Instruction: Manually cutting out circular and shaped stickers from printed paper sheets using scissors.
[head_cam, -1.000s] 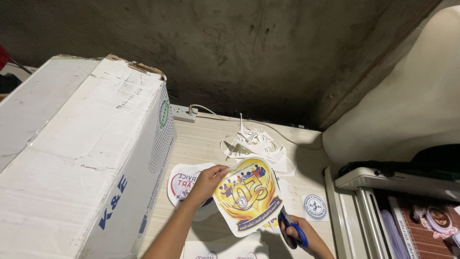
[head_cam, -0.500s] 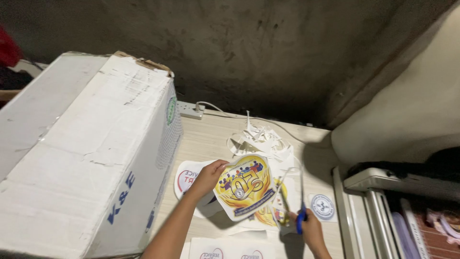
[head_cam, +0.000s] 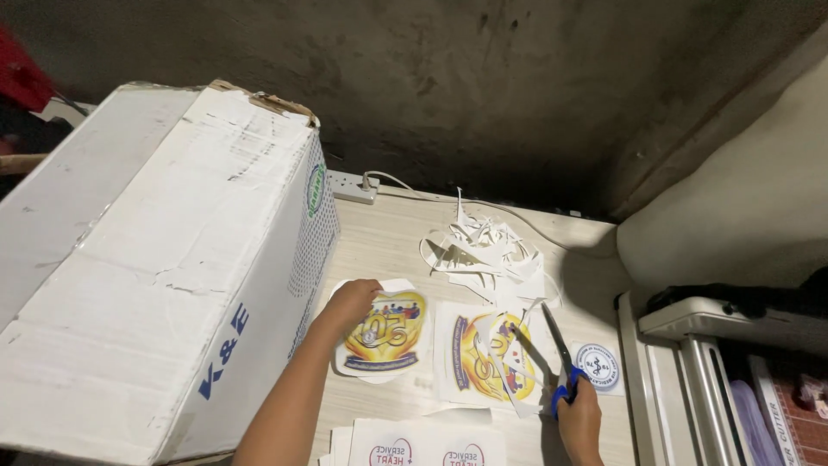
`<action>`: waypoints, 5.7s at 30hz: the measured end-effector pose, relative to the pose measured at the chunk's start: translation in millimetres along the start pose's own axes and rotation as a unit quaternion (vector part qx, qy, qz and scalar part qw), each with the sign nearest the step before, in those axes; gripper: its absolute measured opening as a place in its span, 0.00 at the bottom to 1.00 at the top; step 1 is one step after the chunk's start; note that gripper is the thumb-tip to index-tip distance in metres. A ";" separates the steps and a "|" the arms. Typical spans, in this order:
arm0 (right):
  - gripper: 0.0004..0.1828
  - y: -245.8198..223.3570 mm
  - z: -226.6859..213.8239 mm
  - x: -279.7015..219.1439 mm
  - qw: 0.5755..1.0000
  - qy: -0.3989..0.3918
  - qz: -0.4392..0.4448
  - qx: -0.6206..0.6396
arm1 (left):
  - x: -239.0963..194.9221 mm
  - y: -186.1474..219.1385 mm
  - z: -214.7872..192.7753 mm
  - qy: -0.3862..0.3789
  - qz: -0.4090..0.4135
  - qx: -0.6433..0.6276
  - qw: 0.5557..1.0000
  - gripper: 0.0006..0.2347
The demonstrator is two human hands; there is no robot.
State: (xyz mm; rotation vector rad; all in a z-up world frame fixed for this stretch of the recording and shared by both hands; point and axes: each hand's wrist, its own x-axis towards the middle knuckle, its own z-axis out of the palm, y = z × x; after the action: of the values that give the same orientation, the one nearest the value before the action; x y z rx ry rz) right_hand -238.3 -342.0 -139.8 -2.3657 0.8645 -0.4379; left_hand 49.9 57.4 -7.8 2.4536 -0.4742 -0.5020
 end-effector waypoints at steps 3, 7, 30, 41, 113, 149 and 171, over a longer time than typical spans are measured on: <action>0.26 0.5 2.6 -3.7 0.999 0.020 -0.016 0.029 | 0.1 3.8 2.6 0.002 -0.039 0.030 0.999 0.10; 0.26 0.8 8.3 -4.2 0.999 0.018 0.031 0.019 | 5.8 -2.2 29.2 0.048 -0.037 0.137 0.989 0.11; 0.32 27.0 15.7 -23.2 0.992 0.035 -0.090 0.080 | 19.3 135.9 181.3 0.026 0.145 -0.018 0.989 0.15; 0.32 18.3 8.2 -21.0 0.991 0.029 -0.093 0.093 | 36.6 220.8 174.5 -0.091 0.009 -0.291 0.952 0.18; 0.30 52.0 26.6 -17.8 0.995 0.023 0.028 0.094 | 183.1 109.0 131.2 0.250 -0.099 -0.226 0.936 0.20; 0.31 60.6 34.1 -17.5 0.996 0.025 0.016 0.080 | 156.6 142.2 150.1 0.133 0.107 -0.022 0.985 0.19; 0.31 50.3 29.5 -18.2 0.994 0.044 -0.020 0.098 | 66.5 116.0 151.5 -0.072 0.115 0.258 0.957 0.34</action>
State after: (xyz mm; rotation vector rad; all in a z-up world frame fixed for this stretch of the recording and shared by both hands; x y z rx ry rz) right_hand -261.8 -349.3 -195.8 -2.2004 0.7772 -0.6174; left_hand 13.9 -131.9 -68.6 2.8062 -1.0518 -0.5092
